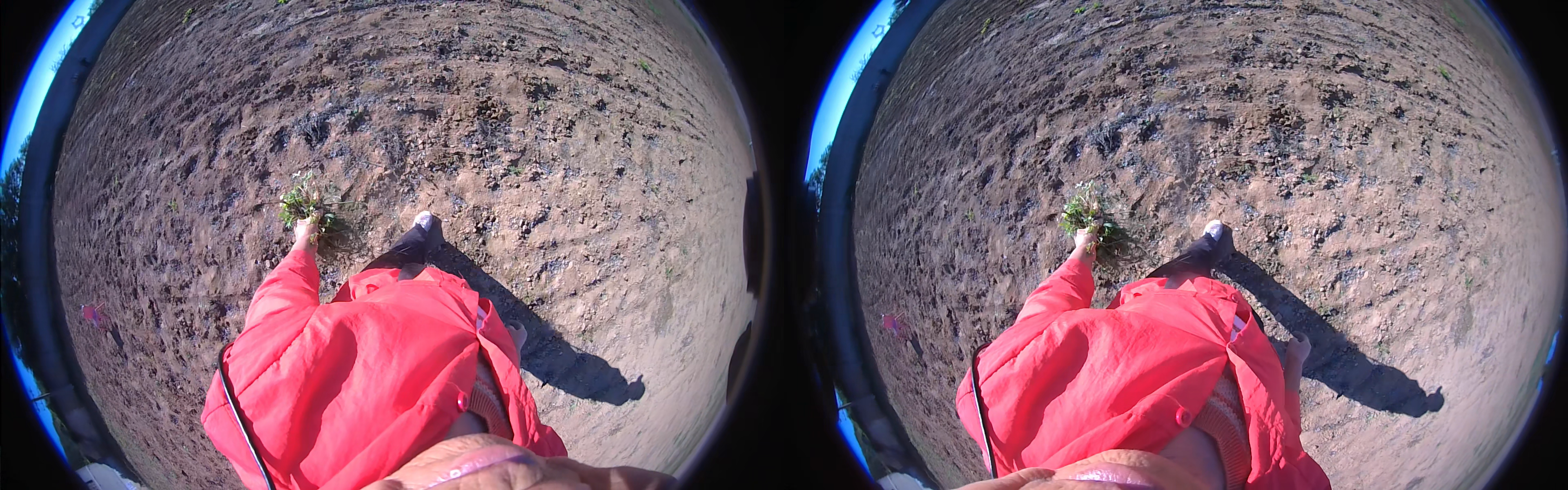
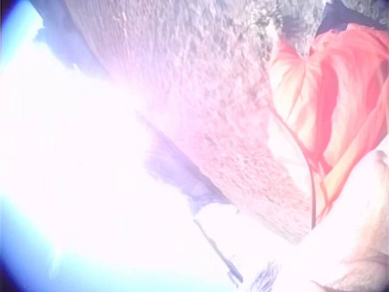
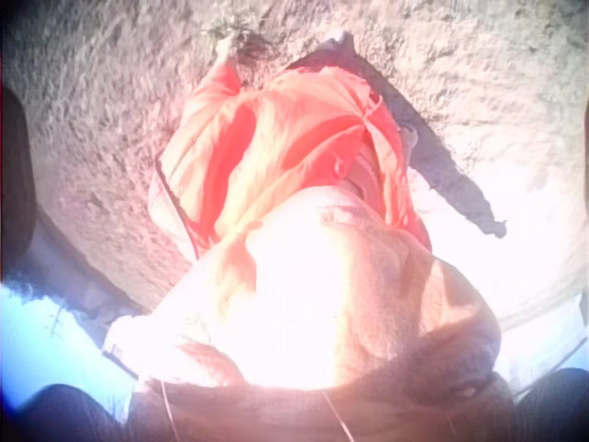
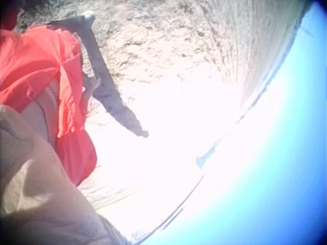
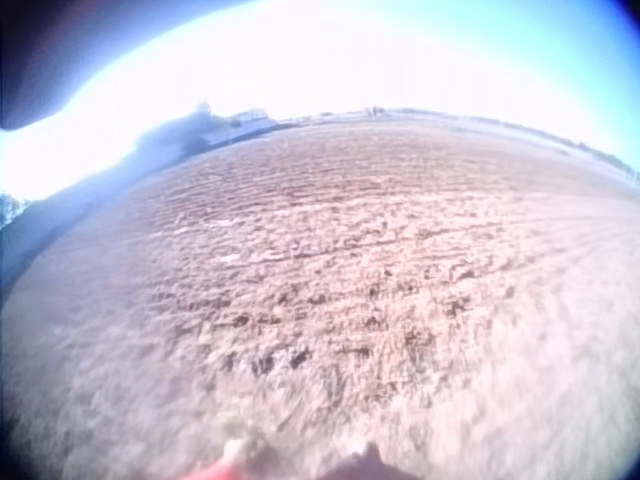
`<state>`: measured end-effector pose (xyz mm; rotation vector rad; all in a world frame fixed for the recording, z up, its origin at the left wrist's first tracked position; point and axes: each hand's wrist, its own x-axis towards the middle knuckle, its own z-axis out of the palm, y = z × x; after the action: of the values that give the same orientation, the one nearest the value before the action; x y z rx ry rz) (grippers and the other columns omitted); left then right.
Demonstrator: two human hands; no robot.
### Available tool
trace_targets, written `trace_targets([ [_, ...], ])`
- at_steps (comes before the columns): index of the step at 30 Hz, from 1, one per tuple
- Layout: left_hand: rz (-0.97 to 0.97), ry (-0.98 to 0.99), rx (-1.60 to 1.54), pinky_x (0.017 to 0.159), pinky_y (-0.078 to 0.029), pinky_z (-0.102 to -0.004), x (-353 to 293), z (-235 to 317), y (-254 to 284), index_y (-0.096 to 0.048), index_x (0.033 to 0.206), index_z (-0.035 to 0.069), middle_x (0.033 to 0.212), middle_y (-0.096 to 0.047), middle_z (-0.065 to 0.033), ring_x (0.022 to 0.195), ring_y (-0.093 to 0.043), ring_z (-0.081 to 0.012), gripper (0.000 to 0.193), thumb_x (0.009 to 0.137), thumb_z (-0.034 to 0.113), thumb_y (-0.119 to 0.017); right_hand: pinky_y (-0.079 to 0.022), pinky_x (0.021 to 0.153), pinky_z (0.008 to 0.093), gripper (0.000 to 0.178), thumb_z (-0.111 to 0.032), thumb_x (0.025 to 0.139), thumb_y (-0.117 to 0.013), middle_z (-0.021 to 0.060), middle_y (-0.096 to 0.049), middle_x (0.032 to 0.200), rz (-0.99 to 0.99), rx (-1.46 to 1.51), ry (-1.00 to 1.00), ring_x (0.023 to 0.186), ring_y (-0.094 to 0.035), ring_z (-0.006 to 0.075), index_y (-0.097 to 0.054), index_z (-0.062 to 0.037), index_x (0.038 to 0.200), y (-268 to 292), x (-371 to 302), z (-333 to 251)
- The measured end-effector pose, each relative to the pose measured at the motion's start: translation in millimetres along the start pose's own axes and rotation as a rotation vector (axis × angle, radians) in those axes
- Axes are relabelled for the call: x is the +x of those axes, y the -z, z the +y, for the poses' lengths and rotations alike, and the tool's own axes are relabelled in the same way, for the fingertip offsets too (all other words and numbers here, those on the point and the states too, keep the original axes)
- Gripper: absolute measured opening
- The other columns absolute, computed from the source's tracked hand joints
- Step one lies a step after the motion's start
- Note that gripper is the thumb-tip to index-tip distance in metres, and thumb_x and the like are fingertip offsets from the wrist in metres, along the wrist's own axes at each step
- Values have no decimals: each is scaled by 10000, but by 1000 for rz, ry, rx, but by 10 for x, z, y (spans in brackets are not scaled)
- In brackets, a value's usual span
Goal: The person repeatedly bends to pull weeds from a tilled field by hand and gathers them into a growing bunch held in one hand. The person moves along the rows, continuing to uproot and collect weeds throughout the clip.
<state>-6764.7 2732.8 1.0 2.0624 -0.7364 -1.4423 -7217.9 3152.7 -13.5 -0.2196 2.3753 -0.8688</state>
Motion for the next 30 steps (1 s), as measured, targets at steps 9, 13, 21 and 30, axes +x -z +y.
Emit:
trace_targets([
  [9,48,-258,168,541,-395,-254,1501,1185,-1244,-586,843,84,797,-532,-9,652,-428,-120,277,694,301,-671,-471,663,322,246,-101,644,-548,144,-633,762,34,-85,32,697,-614,232,-632,0,852,-263,1418,-1058],
  [13,-230,-258,111,539,-389,-251,1335,1877,-2780,-582,848,85,790,-525,-7,648,-424,-117,270,704,298,-663,-466,558,281,234,-96,667,-569,102,-627,704,208,-83,132,610,-595,166,-625,4,872,7,1726,-1231],
  [21,-512,-214,-39,535,-375,-247,586,2642,-4541,-575,858,85,777,-512,-4,641,-415,-109,257,724,293,-648,-483,568,304,248,-115,668,-535,133,-635,695,131,-155,-157,583,-615,190,-625,-28,883,424,2033,-1643],
  [30,-375,-81,-248,530,-360,-242,798,2417,-4768,-567,868,86,762,-497,0,633,-404,-102,243,747,287,-630,-488,446,292,279,-49,713,-480,97,-618,701,75,40,-308,542,-616,186,-597,-53,966,1310,3510,-1502],
])
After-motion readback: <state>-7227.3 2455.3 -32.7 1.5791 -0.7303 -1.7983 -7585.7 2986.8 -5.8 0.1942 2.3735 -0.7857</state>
